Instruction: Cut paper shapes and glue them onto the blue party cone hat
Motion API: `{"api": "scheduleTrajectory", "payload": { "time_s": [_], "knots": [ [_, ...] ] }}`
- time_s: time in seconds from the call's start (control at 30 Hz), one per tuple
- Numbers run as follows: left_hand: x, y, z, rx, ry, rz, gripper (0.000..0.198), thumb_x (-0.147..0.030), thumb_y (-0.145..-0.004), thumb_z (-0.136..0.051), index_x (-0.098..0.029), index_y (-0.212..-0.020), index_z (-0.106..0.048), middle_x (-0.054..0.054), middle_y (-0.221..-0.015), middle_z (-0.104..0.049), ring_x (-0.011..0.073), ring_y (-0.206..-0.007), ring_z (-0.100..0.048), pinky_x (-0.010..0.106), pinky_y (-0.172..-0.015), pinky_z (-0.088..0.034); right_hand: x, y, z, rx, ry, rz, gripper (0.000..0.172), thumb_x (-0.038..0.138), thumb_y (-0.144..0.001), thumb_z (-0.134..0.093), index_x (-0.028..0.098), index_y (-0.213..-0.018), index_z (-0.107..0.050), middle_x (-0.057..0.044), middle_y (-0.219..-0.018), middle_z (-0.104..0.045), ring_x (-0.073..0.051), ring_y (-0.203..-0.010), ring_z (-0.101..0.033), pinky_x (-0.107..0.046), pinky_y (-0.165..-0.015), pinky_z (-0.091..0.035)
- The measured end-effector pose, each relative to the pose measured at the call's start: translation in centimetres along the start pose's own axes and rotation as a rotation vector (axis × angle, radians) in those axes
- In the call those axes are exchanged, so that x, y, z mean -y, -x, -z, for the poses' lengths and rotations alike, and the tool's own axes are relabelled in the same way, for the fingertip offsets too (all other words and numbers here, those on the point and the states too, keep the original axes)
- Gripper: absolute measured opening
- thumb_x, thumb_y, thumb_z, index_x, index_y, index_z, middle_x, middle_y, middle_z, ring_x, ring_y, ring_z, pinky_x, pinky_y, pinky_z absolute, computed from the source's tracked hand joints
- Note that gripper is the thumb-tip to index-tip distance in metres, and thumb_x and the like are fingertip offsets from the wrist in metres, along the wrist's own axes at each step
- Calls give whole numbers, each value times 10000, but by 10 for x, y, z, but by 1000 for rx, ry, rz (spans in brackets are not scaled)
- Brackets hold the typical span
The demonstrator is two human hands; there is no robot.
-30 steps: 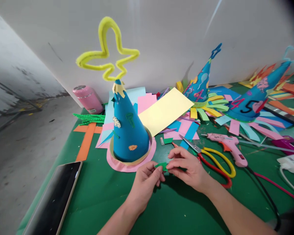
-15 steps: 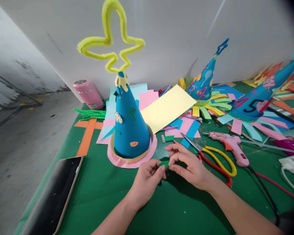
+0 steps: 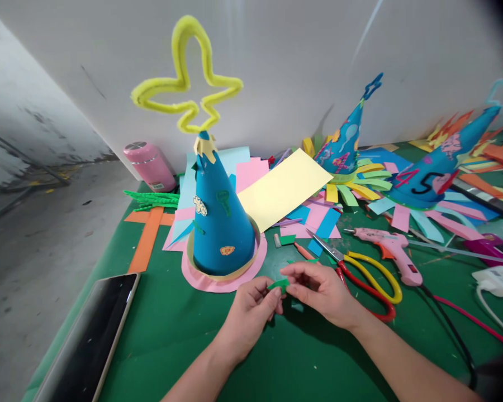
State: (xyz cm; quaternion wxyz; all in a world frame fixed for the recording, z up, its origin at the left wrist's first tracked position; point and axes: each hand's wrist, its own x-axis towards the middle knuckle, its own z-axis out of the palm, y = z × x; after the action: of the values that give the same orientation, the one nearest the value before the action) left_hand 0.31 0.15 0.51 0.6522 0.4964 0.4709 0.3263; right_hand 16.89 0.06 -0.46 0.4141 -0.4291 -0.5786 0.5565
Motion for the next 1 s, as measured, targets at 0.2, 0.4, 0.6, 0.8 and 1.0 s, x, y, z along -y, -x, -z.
{"api": "scheduleTrajectory", "payload": {
  "time_s": [0.2,0.4,0.6,0.8,1.0],
  "knots": [
    [3,-1,3,44,12,1,248,-323,-763,-561,-138,-604,-516,-30,-506,-502,55,-451,-360,177,-435,-256,5,-2,2,61,52,-10,170,268,-794,-572,168,-919,-631,-26,-783,-572,-120,-646,-545,-233,-551,-427],
    [5,-2,3,34,29,8,245,-325,-767,-565,-134,-620,-523,-31,-513,-503,52,-453,-351,177,-434,-241,4,-4,1,50,30,-33,176,282,-792,-573,151,-895,-629,-40,-766,-608,-142,-659,-571,-252,-562,-441],
    [7,-2,3,35,52,7,228,-322,-772,-565,-126,-658,-542,-25,-531,-519,53,-471,-365,178,-451,-250,4,-4,-1,38,-19,-32,152,267,-789,-576,151,-872,-626,-35,-741,-623,-142,-668,-579,-262,-589,-449],
    [6,-2,3,58,61,13,220,-332,-770,-564,-125,-694,-565,-17,-552,-537,61,-479,-382,185,-458,-259,3,-4,-1,18,-62,-52,137,265,-772,-589,151,-843,-617,-22,-720,-607,-130,-644,-568,-262,-581,-448],
    [3,-1,4,69,84,20,164,-288,-748,-569,-128,-719,-593,-8,-573,-556,73,-493,-409,194,-479,-290,3,-4,0,13,-21,-47,129,258,-775,-583,155,-846,-615,-19,-727,-603,-115,-622,-543,-241,-539,-430]
  ]
}}
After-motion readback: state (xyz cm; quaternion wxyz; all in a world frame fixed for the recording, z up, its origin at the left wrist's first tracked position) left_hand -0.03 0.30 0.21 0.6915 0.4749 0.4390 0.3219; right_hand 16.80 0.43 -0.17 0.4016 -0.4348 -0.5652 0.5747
